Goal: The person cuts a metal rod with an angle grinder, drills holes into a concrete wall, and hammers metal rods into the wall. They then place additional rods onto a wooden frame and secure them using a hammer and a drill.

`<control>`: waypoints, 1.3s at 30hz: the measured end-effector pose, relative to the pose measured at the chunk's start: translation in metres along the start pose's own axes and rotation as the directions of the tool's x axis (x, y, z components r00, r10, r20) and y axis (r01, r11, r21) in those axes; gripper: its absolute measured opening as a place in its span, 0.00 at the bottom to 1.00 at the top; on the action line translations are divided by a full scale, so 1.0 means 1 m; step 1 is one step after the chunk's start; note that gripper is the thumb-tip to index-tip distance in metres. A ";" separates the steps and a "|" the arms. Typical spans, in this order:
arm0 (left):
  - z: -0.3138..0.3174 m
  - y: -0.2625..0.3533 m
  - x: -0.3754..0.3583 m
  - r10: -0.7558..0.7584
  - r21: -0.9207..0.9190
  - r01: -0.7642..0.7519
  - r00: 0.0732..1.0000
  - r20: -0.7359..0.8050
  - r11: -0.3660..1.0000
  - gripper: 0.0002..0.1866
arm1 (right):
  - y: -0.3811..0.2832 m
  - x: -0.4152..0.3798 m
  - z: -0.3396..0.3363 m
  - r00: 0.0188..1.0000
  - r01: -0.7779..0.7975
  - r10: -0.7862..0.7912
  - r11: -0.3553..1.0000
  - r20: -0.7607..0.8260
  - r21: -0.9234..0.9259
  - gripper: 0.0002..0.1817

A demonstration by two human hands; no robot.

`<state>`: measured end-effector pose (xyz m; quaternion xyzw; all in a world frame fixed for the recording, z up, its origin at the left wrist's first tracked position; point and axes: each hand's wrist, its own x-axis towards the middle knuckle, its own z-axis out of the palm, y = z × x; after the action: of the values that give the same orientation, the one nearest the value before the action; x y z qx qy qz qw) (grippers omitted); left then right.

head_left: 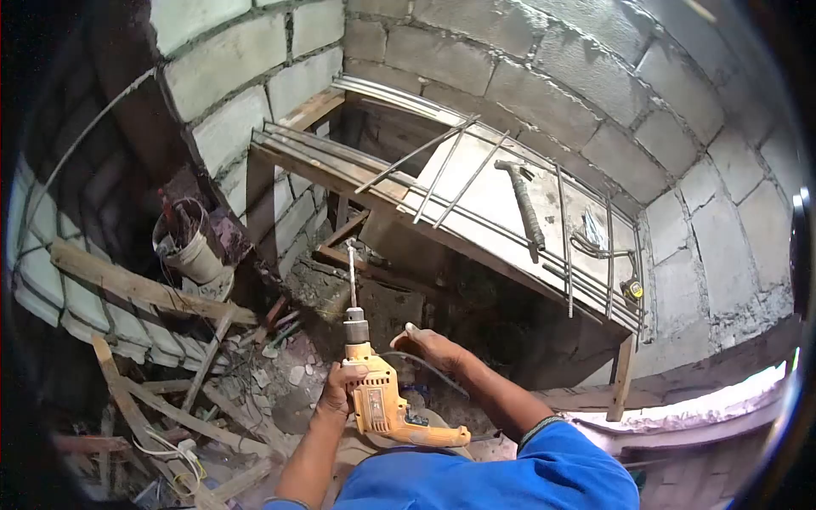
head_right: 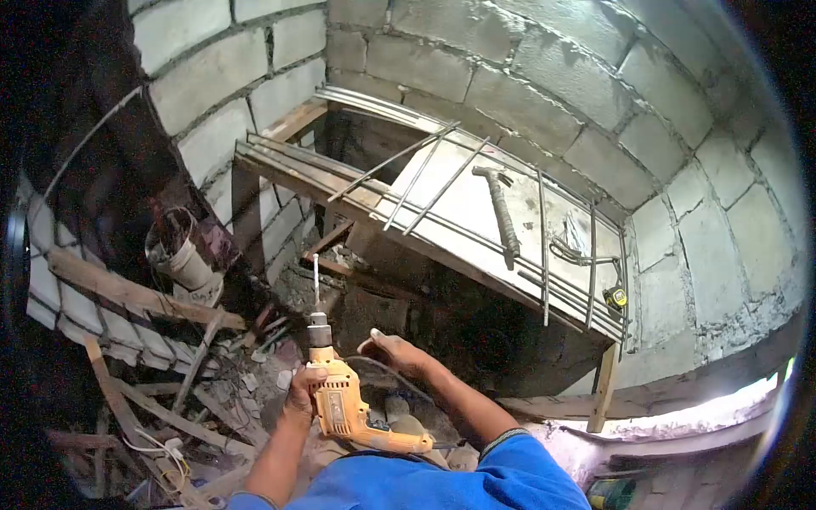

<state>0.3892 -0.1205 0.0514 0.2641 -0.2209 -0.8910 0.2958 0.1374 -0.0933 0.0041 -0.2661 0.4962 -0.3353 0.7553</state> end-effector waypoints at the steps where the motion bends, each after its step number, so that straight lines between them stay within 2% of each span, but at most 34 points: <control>1: 0.006 -0.004 0.000 -0.005 -0.065 0.004 1.000 -0.015 0.998 0.26 | 0.025 0.010 -0.018 1.000 0.014 -0.014 1.000 0.003 0.010 0.30; 2: 0.005 -0.011 0.005 -0.038 -0.022 0.037 0.998 -0.046 0.999 0.25 | 0.045 0.017 -0.030 0.990 0.138 -0.140 0.953 0.010 -0.270 0.32; 3: 0.013 -0.012 0.008 -0.040 -0.006 0.040 0.998 -0.045 0.999 0.25 | 0.061 0.018 -0.036 0.965 0.243 -0.258 0.814 0.046 -0.527 0.34; 4: 0.023 -0.013 0.010 -0.025 0.071 0.027 0.999 -0.030 0.997 0.24 | 0.074 0.014 -0.037 0.932 0.356 -0.317 0.721 0.173 -0.595 0.35; 5: 0.032 -0.013 0.012 -0.016 0.148 0.017 1.000 -0.013 0.989 0.24 | 0.102 0.023 -0.042 0.903 0.427 -0.390 0.752 0.183 -0.502 0.34; 7: 0.047 -0.013 0.021 -0.063 0.225 0.051 0.997 0.048 0.973 0.25 | 0.115 0.019 -0.033 0.728 0.546 -0.681 0.504 0.081 -0.669 0.32; 8: 0.050 -0.018 0.025 -0.084 0.230 0.064 0.994 0.075 0.971 0.26 | 0.118 0.016 -0.036 0.728 0.539 -0.683 0.516 0.060 -0.666 0.32; 10: 0.053 -0.026 0.040 -0.100 0.272 0.063 0.987 0.126 0.960 0.28 | 0.121 0.015 -0.053 0.829 0.536 -0.525 0.652 0.189 -0.536 0.29; 11: 0.055 -0.031 0.048 -0.121 0.278 0.079 0.983 0.138 0.957 0.28 | 0.116 0.005 -0.058 0.830 0.529 -0.532 0.657 0.166 -0.537 0.29; 13: 0.058 -0.040 0.062 -0.153 0.261 0.109 0.976 0.157 0.959 0.29 | 0.111 -0.023 -0.069 0.964 0.215 -0.265 0.794 -0.006 -0.569 0.22; 14: 0.060 -0.045 0.067 -0.169 0.224 0.131 0.973 0.160 0.966 0.30 | 0.117 -0.032 -0.080 0.784 0.371 -0.618 0.383 0.064 -0.846 0.18; 15: 0.061 -0.050 0.073 -0.186 0.228 0.143 0.966 0.181 0.963 0.30 | 0.112 -0.052 -0.085 0.825 0.170 -0.530 0.563 -0.195 -0.809 0.19; 17: 0.063 -0.060 0.080 -0.214 0.133 0.190 0.955 0.206 0.973 0.30 | 0.067 -0.109 -0.070 0.882 -0.031 -0.372 0.569 -0.291 -0.822 0.17; 18: 0.067 -0.058 0.083 -0.236 0.134 0.210 0.945 0.226 0.969 0.30 | 0.056 -0.129 -0.061 0.871 -0.054 -0.371 0.577 -0.320 -0.815 0.17; 20: 0.080 -0.050 0.083 -0.230 0.113 0.203 0.906 0.356 0.973 0.31 | 0.045 -0.163 -0.047 0.829 0.037 -0.383 0.764 -0.407 -0.644 0.19; 21: 0.094 -0.040 0.078 -0.208 0.085 0.190 0.908 0.365 0.978 0.33 | 0.040 -0.175 -0.047 0.786 0.111 -0.489 0.712 -0.377 -0.693 0.18; 24: 0.113 -0.013 0.079 -0.095 -0.072 0.138 0.900 0.426 0.988 0.32 | 0.021 -0.211 -0.030 0.810 0.098 -0.430 0.769 -0.399 -0.632 0.20; 26: 0.114 0.007 0.086 -0.017 -0.136 0.091 0.883 0.470 0.986 0.33 | 0.043 -0.218 -0.032 0.850 -0.034 -0.318 0.763 -0.420 -0.646 0.24; 27: 0.108 0.018 0.092 0.021 -0.151 0.062 0.869 0.494 0.987 0.35 | 0.079 -0.206 -0.045 0.842 0.008 -0.337 0.789 -0.422 -0.614 0.22; 29: 0.107 0.035 0.100 0.031 -0.198 0.062 0.901 0.433 0.978 0.34 | 0.080 -0.203 -0.028 0.865 -0.063 -0.265 0.785 -0.427 -0.616 0.20; 30: 0.118 0.049 0.100 0.022 -0.191 0.062 0.912 0.410 0.980 0.33 | 0.100 -0.190 -0.035 0.836 0.041 -0.393 0.740 -0.382 -0.672 0.17; 31: 0.123 0.058 0.098 0.093 -0.129 -0.054 0.943 0.318 0.990 0.32 | 0.128 -0.171 -0.052 0.782 0.039 -0.477 0.679 -0.400 -0.733 0.15; 32: 0.123 0.066 0.104 0.117 -0.118 -0.086 0.950 0.289 0.989 0.31 | 0.121 -0.169 -0.050 0.718 0.046 -0.519 0.701 -0.464 -0.712 0.14; 34: 0.127 0.082 0.114 0.166 -0.056 -0.157 0.948 0.272 0.986 0.30 | 0.112 -0.160 -0.075 0.549 0.117 -0.672 0.650 -0.496 -0.751 0.12; 35: 0.130 0.090 0.114 0.183 0.000 -0.191 0.944 0.275 0.982 0.29 | 0.118 -0.148 -0.096 0.442 0.172 -0.769 0.578 -0.461 -0.798 0.11; 36: 0.136 0.095 0.115 0.224 0.038 -0.240 0.942 0.251 0.970 0.28 | 0.086 -0.151 -0.089 0.552 -0.145 -0.573 0.650 -0.606 -0.746 0.10; 37: 0.140 0.097 0.114 0.255 0.080 -0.279 0.940 0.228 0.957 0.27 | 0.098 -0.136 -0.105 0.513 -0.076 -0.667 0.592 -0.540 -0.803 0.10; 39: 0.146 0.102 0.118 0.233 0.071 -0.248 0.957 0.173 0.966 0.27 | 0.118 -0.112 -0.128 0.444 -0.105 -0.601 0.702 -0.665 -0.704 0.11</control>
<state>0.2620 -0.2356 0.1790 0.1748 -0.3157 -0.8560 0.3703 0.0153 0.0589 -0.0661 -0.3822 0.8384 -0.3400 0.1882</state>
